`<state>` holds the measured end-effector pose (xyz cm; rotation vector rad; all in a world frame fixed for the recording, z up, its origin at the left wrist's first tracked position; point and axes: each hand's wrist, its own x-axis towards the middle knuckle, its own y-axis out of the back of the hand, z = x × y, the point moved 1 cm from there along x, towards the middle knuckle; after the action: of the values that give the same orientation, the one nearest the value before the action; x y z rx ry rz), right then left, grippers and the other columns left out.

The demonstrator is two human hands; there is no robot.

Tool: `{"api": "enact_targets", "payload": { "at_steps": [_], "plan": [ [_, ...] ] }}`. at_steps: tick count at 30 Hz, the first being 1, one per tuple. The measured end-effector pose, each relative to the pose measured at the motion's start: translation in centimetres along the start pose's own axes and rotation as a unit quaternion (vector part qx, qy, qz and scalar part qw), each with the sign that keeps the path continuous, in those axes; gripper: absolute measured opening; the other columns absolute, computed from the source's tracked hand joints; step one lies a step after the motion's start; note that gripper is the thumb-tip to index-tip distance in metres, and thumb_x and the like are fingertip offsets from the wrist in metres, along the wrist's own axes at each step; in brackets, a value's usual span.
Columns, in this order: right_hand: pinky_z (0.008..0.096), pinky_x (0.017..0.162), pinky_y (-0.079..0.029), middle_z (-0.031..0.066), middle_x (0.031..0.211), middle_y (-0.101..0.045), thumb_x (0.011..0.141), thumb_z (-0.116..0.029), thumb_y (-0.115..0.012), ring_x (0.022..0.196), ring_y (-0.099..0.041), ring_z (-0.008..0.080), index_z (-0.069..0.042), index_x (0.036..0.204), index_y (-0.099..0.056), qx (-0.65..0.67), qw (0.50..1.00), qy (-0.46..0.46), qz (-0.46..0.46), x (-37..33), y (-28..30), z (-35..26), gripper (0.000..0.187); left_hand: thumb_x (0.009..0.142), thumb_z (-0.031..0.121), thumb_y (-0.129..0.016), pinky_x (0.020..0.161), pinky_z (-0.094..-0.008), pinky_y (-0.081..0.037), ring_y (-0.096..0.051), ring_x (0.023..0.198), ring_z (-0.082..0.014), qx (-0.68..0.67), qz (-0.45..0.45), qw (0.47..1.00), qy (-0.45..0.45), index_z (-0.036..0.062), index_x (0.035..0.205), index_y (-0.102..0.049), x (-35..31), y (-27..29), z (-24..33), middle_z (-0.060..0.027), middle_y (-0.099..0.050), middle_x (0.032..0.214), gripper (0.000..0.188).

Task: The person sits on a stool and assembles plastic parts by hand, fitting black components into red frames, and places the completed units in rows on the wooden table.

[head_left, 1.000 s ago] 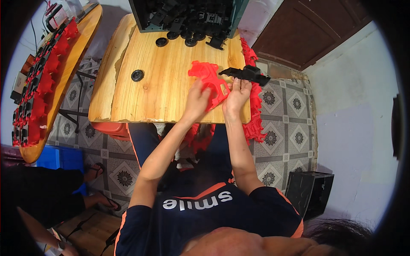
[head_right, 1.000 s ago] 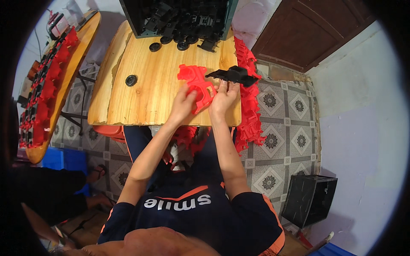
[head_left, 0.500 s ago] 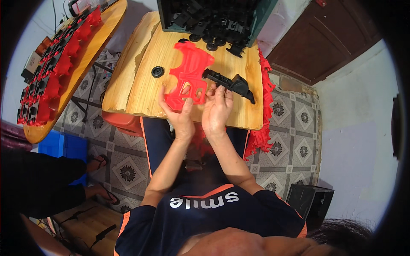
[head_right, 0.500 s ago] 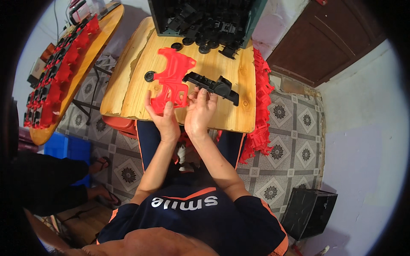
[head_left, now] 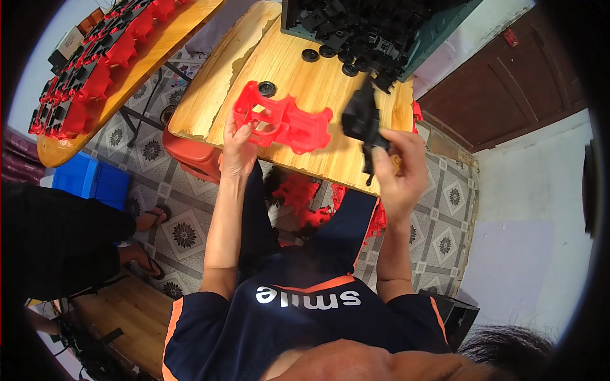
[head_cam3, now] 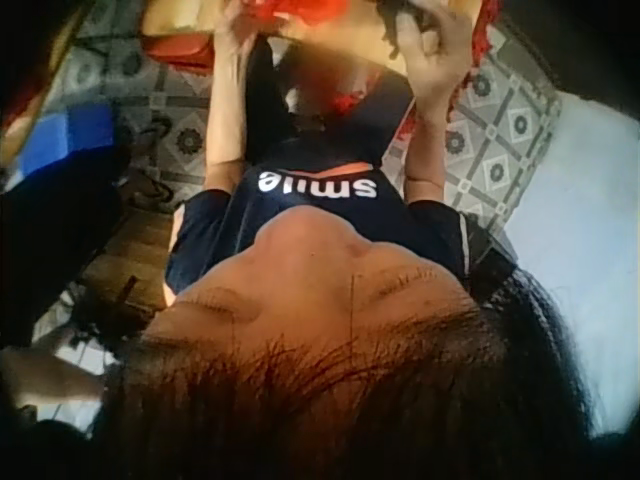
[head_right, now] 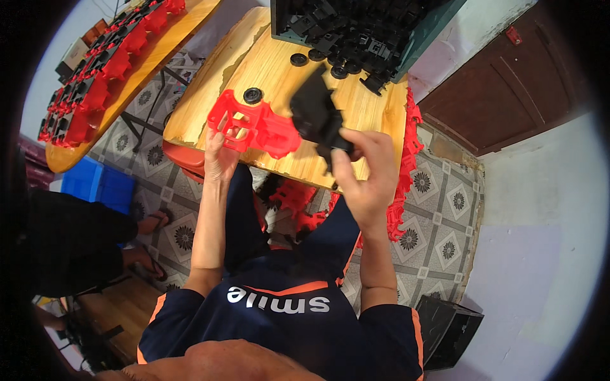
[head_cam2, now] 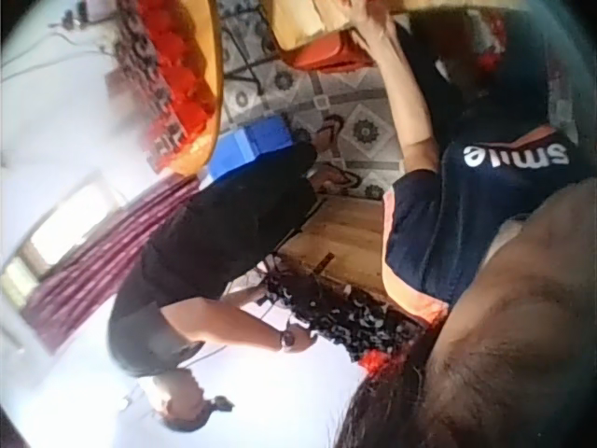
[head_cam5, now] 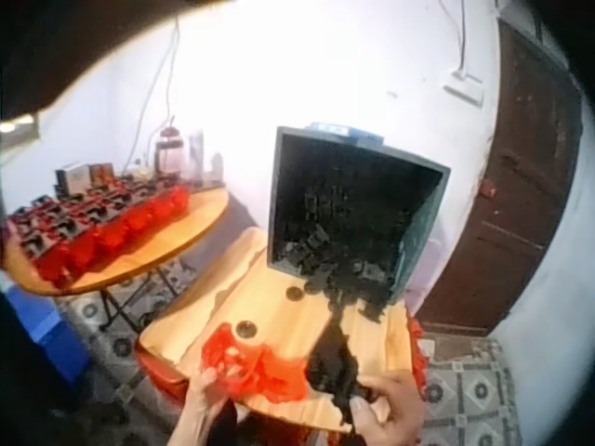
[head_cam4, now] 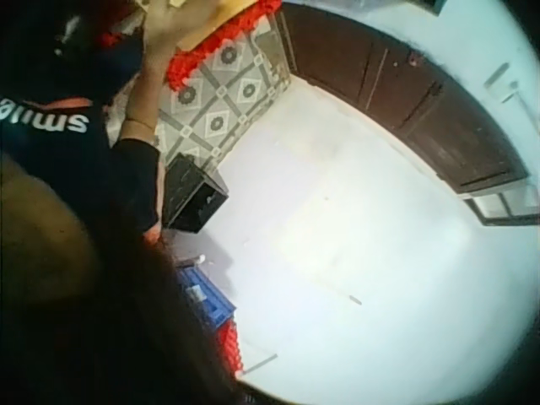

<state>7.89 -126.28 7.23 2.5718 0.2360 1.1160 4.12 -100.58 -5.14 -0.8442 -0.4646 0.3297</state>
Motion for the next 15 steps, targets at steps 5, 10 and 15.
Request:
{"api": "enact_targets", "payload": {
  "at_steps": [5,10,15],
  "plan": [
    [0.0347,0.066,-0.049,0.0101,0.086,-0.055,0.075,-0.003,-0.076,0.077,-0.059,0.0257,-0.002,0.101,-0.064,-0.086,0.989,0.079,-0.089,0.8,-3.2,-0.7,0.028,0.084,0.025,-0.073,0.094,-0.0432,-0.053,-0.058,0.114,-0.0218,0.009,-0.006,0.998,0.065,0.0060,0.141,-0.041,-0.4,0.0,-1.3,-0.0074,-0.056,0.127,0.068],
    [0.0376,0.068,-0.049,0.0103,0.086,-0.054,0.074,-0.003,-0.075,0.079,-0.058,0.0276,-0.001,0.098,-0.064,-0.119,0.976,0.139,-0.116,0.4,-3.9,-0.5,0.027,0.084,0.030,-0.073,0.099,-0.0475,-0.050,-0.054,0.124,-0.0262,-0.002,-0.023,0.996,0.081,0.0065,0.142,-0.041,-1.0,-1.2,-1.5,-0.0106,-0.053,0.136,0.071],
    [0.0372,0.068,-0.048,0.0123,0.084,-0.054,0.075,-0.002,-0.076,0.077,-0.058,0.0277,0.002,0.098,-0.064,-0.114,0.972,0.154,-0.136,0.2,-4.0,-0.5,0.026,0.084,0.031,-0.074,0.100,-0.0490,-0.049,-0.053,0.125,-0.0267,-0.007,-0.045,0.996,0.083,0.0064,0.142,-0.042,-1.0,-1.8,-1.2,-0.0114,-0.052,0.137,0.071]
  ]
}}
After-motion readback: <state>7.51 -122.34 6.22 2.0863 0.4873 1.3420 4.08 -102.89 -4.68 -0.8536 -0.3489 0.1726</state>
